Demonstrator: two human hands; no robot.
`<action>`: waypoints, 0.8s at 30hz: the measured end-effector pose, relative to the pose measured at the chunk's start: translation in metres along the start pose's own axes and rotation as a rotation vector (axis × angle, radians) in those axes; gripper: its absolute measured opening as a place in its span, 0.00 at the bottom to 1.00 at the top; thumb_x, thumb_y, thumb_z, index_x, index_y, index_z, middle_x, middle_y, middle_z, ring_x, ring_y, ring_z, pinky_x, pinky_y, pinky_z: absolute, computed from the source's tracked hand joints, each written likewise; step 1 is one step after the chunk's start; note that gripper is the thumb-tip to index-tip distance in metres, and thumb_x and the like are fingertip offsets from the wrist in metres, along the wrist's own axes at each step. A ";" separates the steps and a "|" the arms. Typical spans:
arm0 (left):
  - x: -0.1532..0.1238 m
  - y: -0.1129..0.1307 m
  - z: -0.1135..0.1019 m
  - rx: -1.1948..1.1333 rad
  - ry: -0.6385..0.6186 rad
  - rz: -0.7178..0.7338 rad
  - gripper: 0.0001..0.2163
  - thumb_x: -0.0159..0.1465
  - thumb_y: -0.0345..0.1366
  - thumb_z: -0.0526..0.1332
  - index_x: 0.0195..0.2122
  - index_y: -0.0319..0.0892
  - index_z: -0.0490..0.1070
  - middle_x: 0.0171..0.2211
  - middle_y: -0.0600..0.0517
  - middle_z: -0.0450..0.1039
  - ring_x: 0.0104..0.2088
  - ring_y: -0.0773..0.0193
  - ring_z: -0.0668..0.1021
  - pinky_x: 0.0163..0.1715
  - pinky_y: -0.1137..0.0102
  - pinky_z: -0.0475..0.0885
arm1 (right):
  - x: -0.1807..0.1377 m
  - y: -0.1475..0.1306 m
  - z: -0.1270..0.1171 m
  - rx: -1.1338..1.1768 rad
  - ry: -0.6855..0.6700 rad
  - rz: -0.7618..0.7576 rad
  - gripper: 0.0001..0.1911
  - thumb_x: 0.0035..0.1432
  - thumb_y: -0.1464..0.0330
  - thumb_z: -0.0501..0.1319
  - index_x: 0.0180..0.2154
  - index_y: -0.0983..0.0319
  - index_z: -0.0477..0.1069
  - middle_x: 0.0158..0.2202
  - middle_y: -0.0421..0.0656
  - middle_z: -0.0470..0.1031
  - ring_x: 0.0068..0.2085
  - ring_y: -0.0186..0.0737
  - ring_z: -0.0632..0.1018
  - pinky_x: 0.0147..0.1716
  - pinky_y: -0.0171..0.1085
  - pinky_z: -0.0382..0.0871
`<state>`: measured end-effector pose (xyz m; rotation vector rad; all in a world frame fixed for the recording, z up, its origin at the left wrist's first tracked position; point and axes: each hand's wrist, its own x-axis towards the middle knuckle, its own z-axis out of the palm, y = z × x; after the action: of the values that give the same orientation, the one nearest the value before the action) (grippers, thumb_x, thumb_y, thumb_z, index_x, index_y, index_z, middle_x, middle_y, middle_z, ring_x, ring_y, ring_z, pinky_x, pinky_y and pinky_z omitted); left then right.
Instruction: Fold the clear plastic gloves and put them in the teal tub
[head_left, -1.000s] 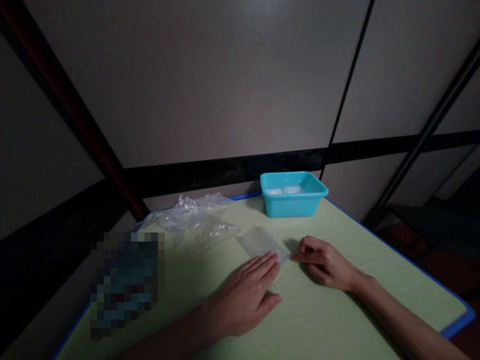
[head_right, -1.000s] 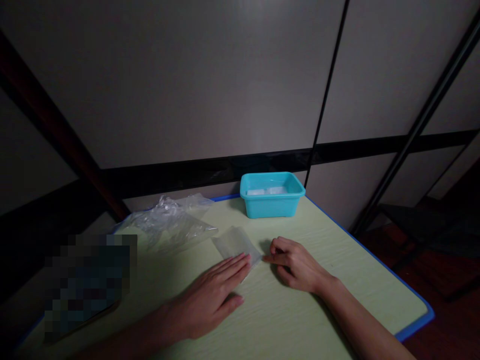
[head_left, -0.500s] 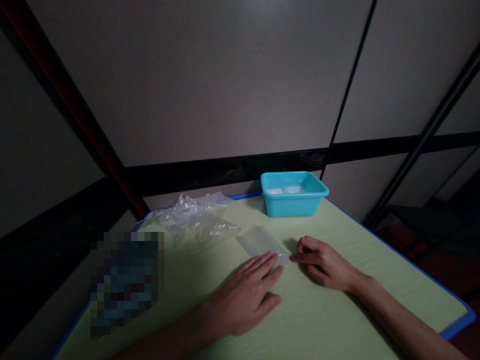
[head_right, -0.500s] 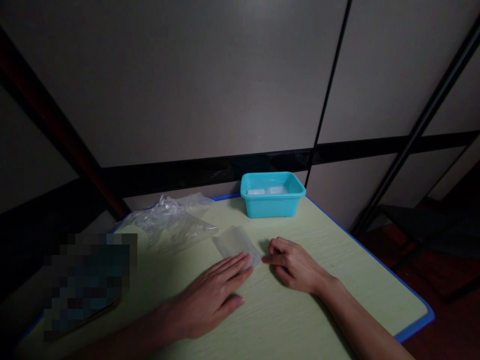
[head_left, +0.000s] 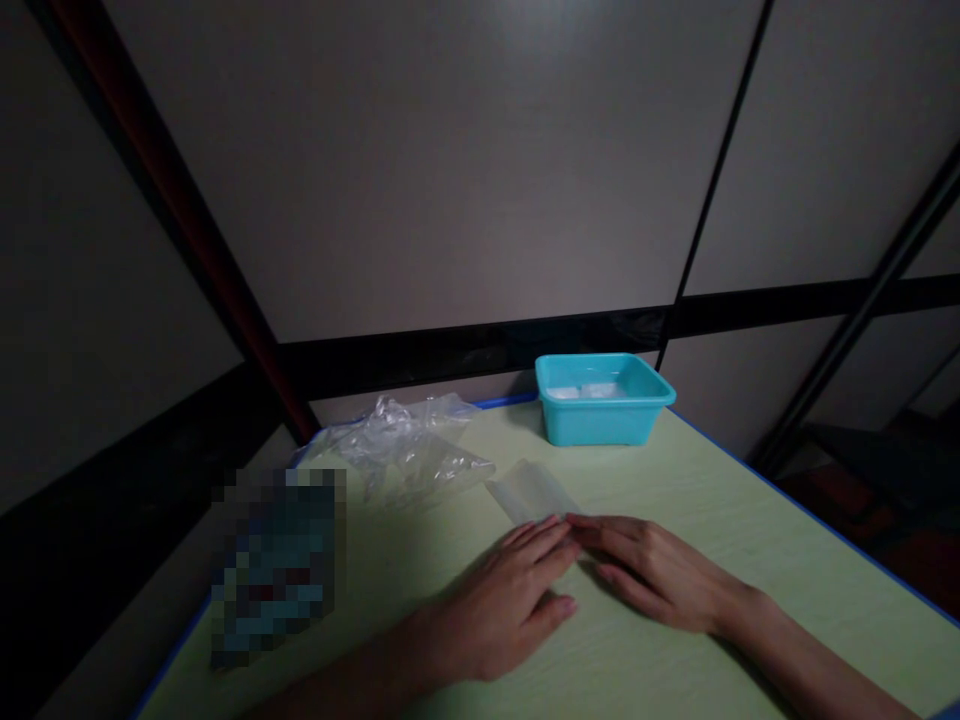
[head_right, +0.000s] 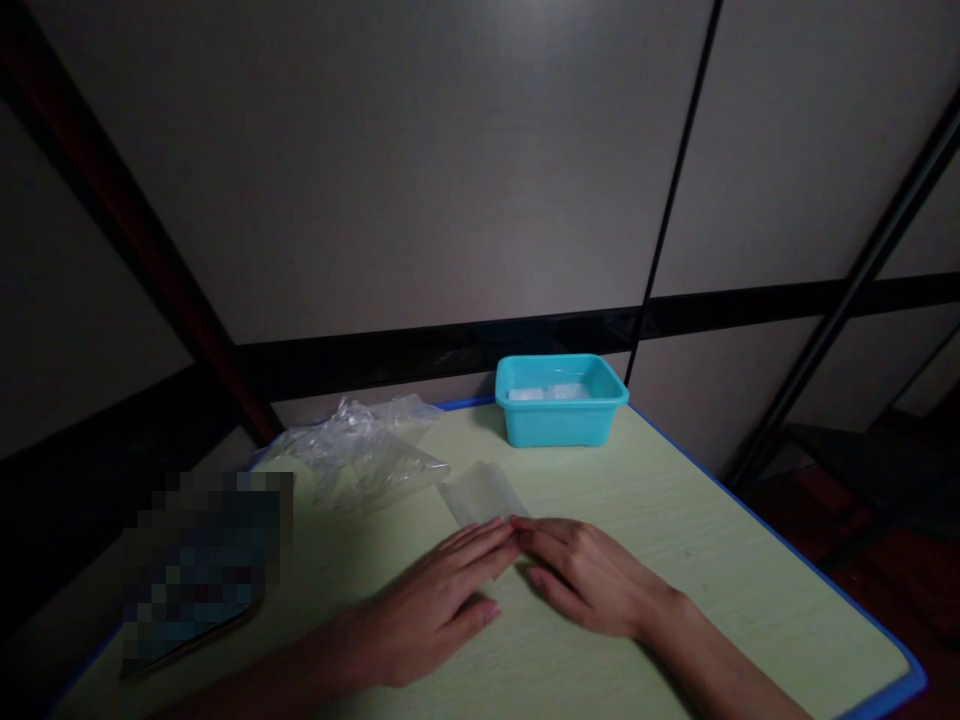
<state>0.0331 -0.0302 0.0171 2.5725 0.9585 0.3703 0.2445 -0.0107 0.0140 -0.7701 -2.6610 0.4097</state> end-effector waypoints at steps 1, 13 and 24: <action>0.000 0.000 -0.001 -0.047 0.014 -0.019 0.20 0.62 0.37 0.51 0.56 0.42 0.54 0.57 0.50 0.52 0.57 0.63 0.55 0.55 0.65 0.53 | 0.000 0.000 0.000 0.007 -0.004 0.008 0.19 0.59 0.69 0.47 0.52 0.64 0.58 0.53 0.49 0.62 0.51 0.39 0.66 0.50 0.38 0.61; 0.013 -0.082 -0.014 -0.422 0.401 -0.239 0.14 0.61 0.37 0.49 0.42 0.38 0.69 0.48 0.47 0.67 0.49 0.61 0.68 0.52 0.63 0.58 | 0.000 0.003 0.002 -0.025 0.016 -0.018 0.14 0.58 0.72 0.48 0.45 0.64 0.65 0.50 0.48 0.65 0.50 0.40 0.67 0.52 0.42 0.57; 0.011 -0.078 -0.012 -0.293 0.611 -0.321 0.08 0.56 0.32 0.52 0.34 0.36 0.68 0.23 0.54 0.66 0.24 0.68 0.69 0.24 0.75 0.64 | -0.007 0.028 0.005 -0.119 0.278 0.165 0.14 0.48 0.80 0.49 0.35 0.64 0.67 0.42 0.50 0.65 0.44 0.45 0.67 0.42 0.45 0.63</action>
<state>-0.0076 0.0344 -0.0039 2.0184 1.3704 1.1444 0.2610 0.0067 -0.0028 -1.0082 -2.3877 0.1695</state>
